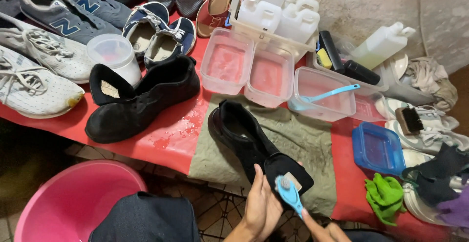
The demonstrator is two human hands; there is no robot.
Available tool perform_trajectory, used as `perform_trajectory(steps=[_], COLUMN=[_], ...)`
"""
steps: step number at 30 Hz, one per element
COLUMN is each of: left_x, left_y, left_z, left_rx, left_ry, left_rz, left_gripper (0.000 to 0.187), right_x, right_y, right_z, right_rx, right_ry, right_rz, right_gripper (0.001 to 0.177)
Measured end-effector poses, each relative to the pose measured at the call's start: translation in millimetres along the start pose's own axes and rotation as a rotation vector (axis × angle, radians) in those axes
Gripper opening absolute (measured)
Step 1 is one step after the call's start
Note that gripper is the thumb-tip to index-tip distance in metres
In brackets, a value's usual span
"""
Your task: The person wipes a black shoe with a green cloth, then scrubs it with a blue brush dipped in water. The person repeatedly dips the brush and scrubs different areas of the shoe, including the heel and sides, while holding the shoe steady.
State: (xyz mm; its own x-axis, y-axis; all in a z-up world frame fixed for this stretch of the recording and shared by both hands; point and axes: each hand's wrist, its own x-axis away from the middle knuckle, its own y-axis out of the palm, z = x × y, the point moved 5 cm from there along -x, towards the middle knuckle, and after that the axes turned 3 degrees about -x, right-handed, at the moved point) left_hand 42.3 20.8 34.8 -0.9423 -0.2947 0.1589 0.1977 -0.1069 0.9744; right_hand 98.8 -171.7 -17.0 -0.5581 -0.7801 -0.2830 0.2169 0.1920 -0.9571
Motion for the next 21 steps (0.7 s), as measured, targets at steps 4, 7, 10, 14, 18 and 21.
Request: perform_trajectory(steps=[4,7,10,14,18,21], left_x=[0.6,-0.8,1.6,3.9,1.2,2.4], left_y=[1.2,-3.1,-5.6,7.4,-0.8,-8.2], left_z=[1.4,4.2,0.2,7.7,9.9,3.3], left_rx=[0.043,0.040,-0.001,-0.017,0.082,0.035], left_ry=[-0.015,-0.029,-0.031,-0.042,-0.058,-0.071], left_rz=[-0.009,0.002,0.014,-0.002,0.037,0.001], left_gripper=[0.089,0.092,0.094,0.090,0.091,0.088], right_x=[-45.3,15.5,91.2,-65.6,-19.6,95.7], right_y=[-63.7,0.2,122.6,-91.2,6.7,90.9], right_z=[-32.7,7.2,109.6,-32.7,11.3,103.7], right_rx=[-0.088,-0.157,-0.033,-0.062,-0.033,-0.060], right_ry=[0.178,0.108,0.091,0.192,0.220,0.144], right_rz=[-0.081,-0.341,-0.721,-0.089,-0.274,-0.299], right_gripper=[0.067,0.066,0.061,0.060,0.072,0.063])
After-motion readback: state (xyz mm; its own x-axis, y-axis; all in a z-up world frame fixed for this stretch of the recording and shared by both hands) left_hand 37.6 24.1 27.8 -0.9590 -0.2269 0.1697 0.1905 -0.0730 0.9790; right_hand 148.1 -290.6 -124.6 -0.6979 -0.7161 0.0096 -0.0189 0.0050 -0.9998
